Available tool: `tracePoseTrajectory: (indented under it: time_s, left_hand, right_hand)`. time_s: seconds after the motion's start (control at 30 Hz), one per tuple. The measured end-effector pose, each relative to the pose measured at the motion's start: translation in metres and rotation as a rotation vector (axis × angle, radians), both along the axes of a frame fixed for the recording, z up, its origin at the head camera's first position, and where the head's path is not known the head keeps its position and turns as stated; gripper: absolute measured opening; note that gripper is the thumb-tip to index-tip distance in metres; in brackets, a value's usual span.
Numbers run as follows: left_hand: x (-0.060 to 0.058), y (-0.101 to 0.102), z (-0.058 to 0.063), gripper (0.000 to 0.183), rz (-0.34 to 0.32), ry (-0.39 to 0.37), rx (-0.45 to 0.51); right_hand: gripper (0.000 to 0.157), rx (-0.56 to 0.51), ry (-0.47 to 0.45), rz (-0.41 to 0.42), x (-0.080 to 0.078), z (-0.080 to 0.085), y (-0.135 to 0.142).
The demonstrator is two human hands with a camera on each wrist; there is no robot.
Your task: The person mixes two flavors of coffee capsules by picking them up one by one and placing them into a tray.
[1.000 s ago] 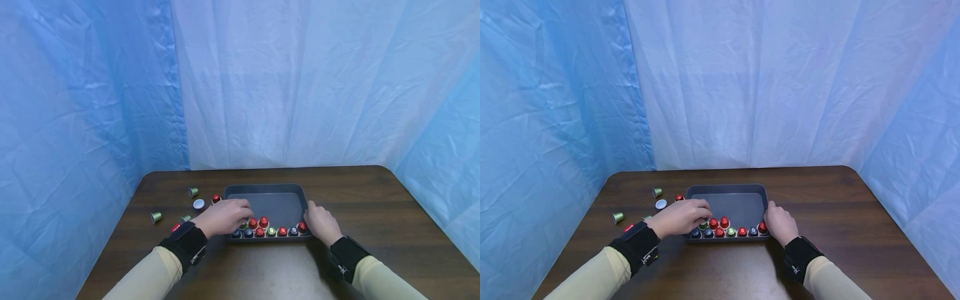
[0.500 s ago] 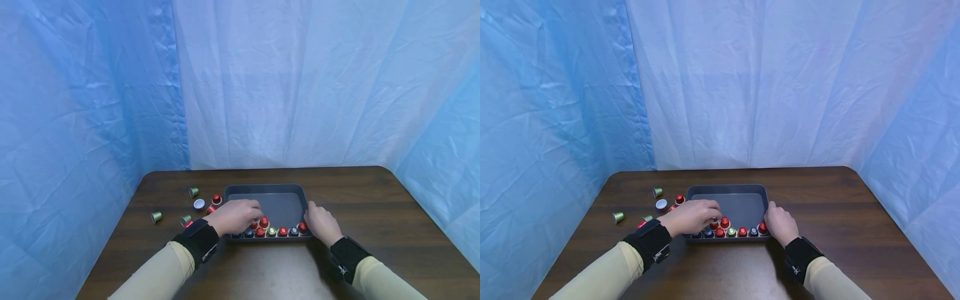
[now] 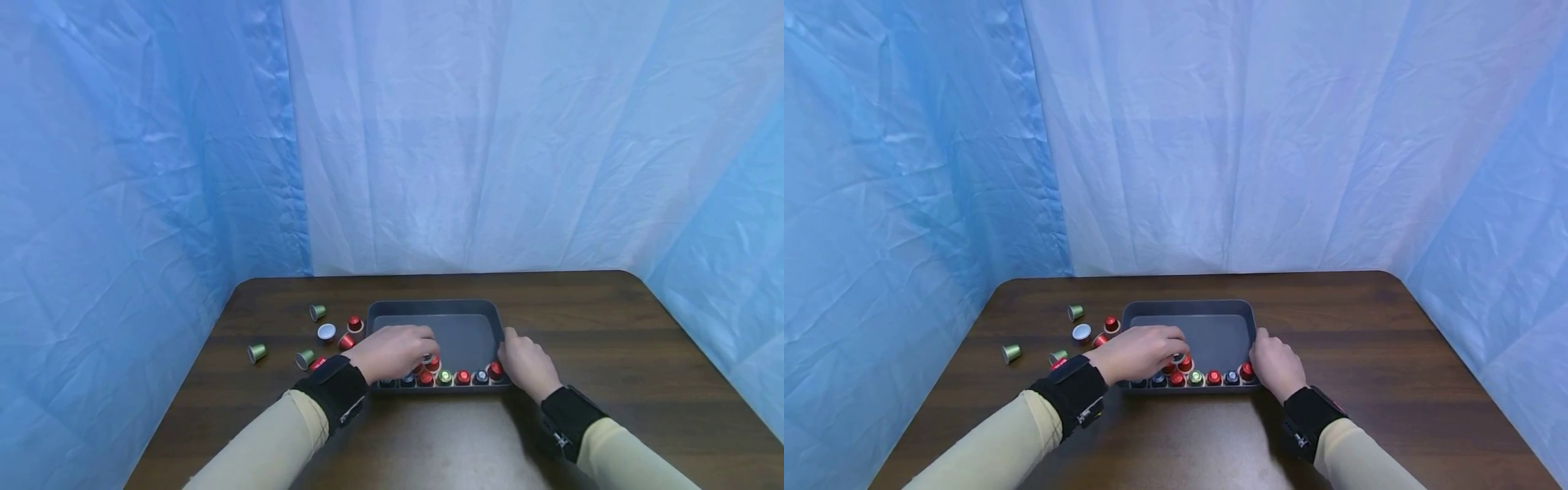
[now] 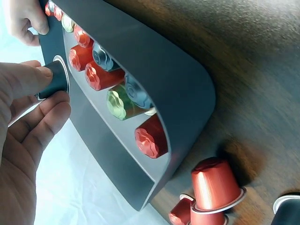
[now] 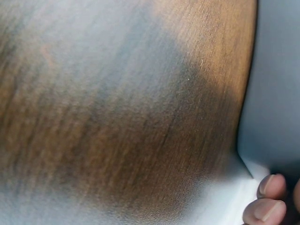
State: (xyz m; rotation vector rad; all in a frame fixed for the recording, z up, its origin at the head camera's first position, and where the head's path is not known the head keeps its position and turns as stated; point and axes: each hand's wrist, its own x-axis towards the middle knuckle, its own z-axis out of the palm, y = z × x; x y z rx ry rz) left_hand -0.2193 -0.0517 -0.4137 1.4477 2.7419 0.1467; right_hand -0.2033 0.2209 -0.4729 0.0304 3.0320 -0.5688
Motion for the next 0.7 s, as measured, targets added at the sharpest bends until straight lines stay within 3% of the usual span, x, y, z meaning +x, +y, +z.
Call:
tracePoseTrajectory:
  time_s: [0.7]
  left_hand:
    - [-0.001, 0.021, 0.0, 0.04, 0.024, 0.005, -0.026]
  right_hand:
    - [0.031, -0.014, -0.001, 0.002, 0.0, -0.003, 0.001]
